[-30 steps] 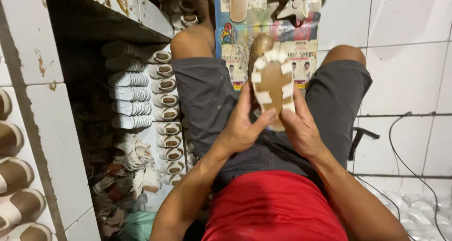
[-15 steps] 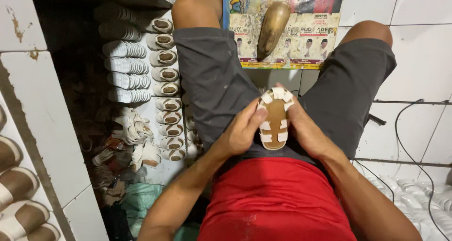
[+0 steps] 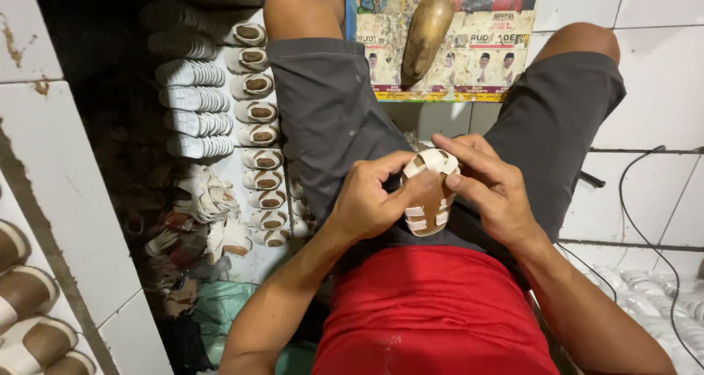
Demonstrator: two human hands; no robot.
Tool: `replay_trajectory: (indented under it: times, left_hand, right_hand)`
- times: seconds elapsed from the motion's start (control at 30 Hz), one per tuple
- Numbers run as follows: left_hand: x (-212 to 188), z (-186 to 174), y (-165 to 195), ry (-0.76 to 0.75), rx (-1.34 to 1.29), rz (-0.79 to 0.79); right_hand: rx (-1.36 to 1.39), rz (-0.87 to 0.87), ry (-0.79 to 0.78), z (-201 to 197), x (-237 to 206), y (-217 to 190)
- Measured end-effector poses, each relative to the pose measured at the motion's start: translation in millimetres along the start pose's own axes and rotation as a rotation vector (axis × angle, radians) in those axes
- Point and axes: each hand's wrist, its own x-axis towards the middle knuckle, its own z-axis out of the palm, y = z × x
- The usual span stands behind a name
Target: The person assembles a slipper by wrapping a white strap around a brown shoe last, folding and tucking the strap ends to form the upper. They repeat this process for multiple slippers, placing each finished unit on a nearby shelf.
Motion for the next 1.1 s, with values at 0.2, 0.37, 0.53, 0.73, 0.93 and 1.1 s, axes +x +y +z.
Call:
replay_trajectory:
  times: [0.2,0.37,0.53,0.73,0.93,1.1]
  left_hand:
    - [-3,6,5,0.096,0.082,-0.004]
    - [-6,25,0,0.230,0.231,0.087]
    - [-4,12,2,0.175,0.201,0.099]
    - [24,-1,10,0.166,-1.051,-0.016]
    - [63,-6,6,0.048,-1.311,-0.038]
    - [67,-2,23,0.031,-1.339,-0.034]
  right_hand:
    - [0.061,0.003,-0.077,-9,7,-7]
    - [0.068,0.034,-0.088,-2,9,-3]
    - [-0.118,-0.179,-0.017,6,9,-20]
    - [-0.417,-0.872,0.008,-1,2,-57]
    - [-0.335,-0.588,0.137,1,-3,-28]
    - [0.240,0.006,0.051,4,-4,16]
